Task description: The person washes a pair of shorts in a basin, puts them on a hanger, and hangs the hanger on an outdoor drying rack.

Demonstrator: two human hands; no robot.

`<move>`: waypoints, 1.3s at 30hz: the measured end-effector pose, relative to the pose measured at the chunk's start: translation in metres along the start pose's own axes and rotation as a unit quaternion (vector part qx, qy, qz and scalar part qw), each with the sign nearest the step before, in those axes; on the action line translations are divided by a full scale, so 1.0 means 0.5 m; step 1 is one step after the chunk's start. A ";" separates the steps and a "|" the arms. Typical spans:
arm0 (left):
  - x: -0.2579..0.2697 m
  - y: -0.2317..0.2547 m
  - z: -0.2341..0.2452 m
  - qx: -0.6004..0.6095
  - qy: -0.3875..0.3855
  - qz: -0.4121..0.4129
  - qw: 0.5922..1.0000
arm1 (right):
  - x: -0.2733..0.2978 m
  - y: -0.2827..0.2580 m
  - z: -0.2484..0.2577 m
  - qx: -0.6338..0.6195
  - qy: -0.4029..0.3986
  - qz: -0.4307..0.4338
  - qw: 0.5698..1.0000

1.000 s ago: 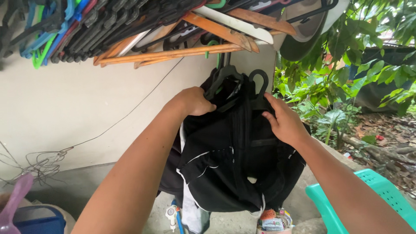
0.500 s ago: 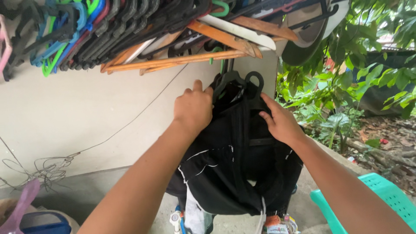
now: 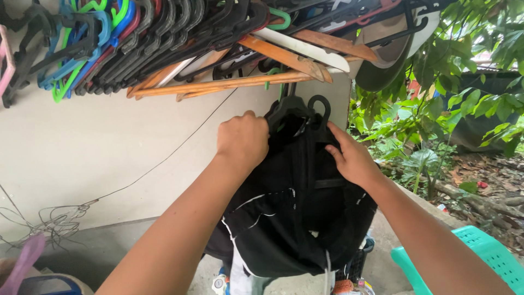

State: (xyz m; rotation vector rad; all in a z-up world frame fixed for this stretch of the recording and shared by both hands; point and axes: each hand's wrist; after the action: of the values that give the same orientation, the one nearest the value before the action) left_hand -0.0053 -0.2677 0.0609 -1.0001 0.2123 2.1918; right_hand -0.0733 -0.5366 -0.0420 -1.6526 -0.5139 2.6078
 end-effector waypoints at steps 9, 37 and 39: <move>-0.026 -0.011 -0.025 0.156 -0.155 0.128 0.967 | -0.009 0.013 0.014 0.022 -0.030 -0.034 0.999; -0.147 -0.197 -0.136 0.370 -0.052 0.072 0.925 | -0.032 0.013 -0.011 0.001 -0.009 -0.024 1.000; -0.157 -0.208 -0.177 0.424 -0.020 0.051 0.904 | -0.040 0.013 -0.012 0.007 -0.005 -0.027 1.000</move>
State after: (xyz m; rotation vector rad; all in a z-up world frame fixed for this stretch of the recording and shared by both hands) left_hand 0.1519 -0.2696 0.0699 -0.4422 1.1069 1.8791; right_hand -0.0579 -0.5446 -0.0286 -1.5995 -0.5334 2.5758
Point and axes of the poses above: each hand's wrist, its own x-axis away from the middle knuckle, its own z-axis out of the back of the hand, y = z × x, and after that the axes turned 10 degrees about y, right-handed
